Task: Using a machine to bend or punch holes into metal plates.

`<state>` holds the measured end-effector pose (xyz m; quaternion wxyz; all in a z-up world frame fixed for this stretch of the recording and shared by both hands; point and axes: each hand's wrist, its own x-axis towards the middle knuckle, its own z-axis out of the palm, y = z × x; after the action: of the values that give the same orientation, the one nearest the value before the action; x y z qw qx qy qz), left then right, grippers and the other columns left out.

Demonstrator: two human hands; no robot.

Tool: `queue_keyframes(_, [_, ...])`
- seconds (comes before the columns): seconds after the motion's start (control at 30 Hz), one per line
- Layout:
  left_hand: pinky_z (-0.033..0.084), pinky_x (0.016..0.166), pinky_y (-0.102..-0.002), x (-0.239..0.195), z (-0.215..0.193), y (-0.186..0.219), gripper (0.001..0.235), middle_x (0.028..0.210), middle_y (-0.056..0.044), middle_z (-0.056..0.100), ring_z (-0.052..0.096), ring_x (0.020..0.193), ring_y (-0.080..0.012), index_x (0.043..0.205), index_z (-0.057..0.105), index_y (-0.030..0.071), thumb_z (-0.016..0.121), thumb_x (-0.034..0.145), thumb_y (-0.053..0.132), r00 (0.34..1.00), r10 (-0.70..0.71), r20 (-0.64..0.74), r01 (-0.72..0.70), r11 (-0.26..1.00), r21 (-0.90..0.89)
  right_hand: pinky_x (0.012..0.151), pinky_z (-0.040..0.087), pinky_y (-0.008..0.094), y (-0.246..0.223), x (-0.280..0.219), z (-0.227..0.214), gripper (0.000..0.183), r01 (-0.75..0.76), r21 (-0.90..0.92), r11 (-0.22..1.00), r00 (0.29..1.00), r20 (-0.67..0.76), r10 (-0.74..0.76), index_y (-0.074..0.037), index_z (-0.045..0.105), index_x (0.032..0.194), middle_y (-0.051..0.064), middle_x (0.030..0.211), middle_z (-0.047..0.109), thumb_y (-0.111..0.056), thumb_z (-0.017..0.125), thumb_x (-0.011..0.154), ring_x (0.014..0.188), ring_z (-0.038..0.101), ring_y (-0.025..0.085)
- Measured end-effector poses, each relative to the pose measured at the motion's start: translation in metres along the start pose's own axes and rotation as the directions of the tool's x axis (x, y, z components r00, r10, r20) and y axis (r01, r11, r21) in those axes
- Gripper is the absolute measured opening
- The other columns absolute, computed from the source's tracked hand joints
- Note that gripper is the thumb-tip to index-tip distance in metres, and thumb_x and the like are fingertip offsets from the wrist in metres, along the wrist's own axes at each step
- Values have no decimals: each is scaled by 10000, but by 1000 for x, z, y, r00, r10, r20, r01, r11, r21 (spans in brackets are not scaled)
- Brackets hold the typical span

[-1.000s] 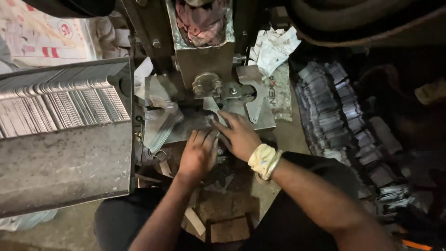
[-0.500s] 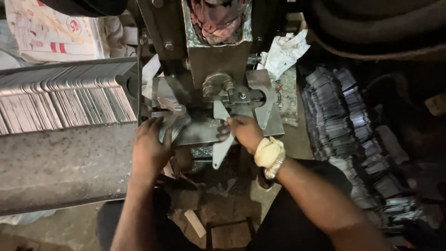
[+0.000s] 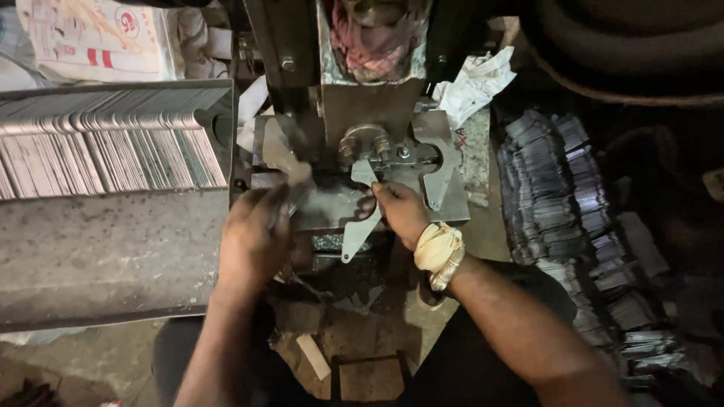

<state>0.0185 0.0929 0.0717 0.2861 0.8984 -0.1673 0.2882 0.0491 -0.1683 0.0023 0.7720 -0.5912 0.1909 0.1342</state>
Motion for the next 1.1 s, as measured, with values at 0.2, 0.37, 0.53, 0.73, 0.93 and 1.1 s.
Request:
queue_keyframes(0.2, [573,924,-438,-11,0,31,352,1109,-170,717,683,1068,-358,1232,706,90,692,880,90,927,161,340,-22,926,-377,552,374,261,57,45,-42,258,229,-107,968,973,-9,-231,-45,719,1007,-12,777,554,-295,694,1067,635,452,78])
queue_keyframes(0.37, [525,966,-479,-49,77,29,300,1177,-242,660,630,1074,-419,1187,699,49,727,890,83,945,196,261,-108,943,-316,637,550,286,26,-4,-50,132,261,-318,912,953,-68,-296,-38,760,999,21,830,743,-150,714,944,696,641,108])
queue_keyframes(0.53, [460,1093,-520,-52,98,44,376,1137,-226,644,613,1078,-410,1282,658,-15,687,916,66,942,192,275,-114,954,-277,740,571,325,4,-28,-113,102,444,-740,505,726,-34,-687,-64,767,974,86,896,768,-119,709,911,814,729,193])
queue_keyframes(0.73, [436,1078,-527,-53,107,46,399,1241,-226,624,567,1147,-406,1305,624,-76,635,948,102,936,295,194,-245,938,-244,689,556,388,-60,-7,-123,156,213,-793,571,713,-273,-645,-91,784,1014,143,891,763,-202,740,914,782,744,292])
queue_keyframes(0.93, [480,1015,-473,-47,100,47,402,1235,-188,621,573,1119,-386,1258,644,-57,640,885,91,903,309,300,-267,948,-173,709,553,442,-49,53,-137,156,233,-901,365,653,-133,-745,-101,812,1003,188,878,743,-197,782,884,789,716,357])
queue_keyframes(1.1, [477,996,-454,-43,101,51,399,1271,-173,631,554,1108,-366,1257,629,-126,669,905,55,885,395,246,-390,918,-70,787,553,479,-44,28,-118,242,144,-989,36,344,16,-939,-121,809,956,263,1026,684,-328,837,836,928,665,457])
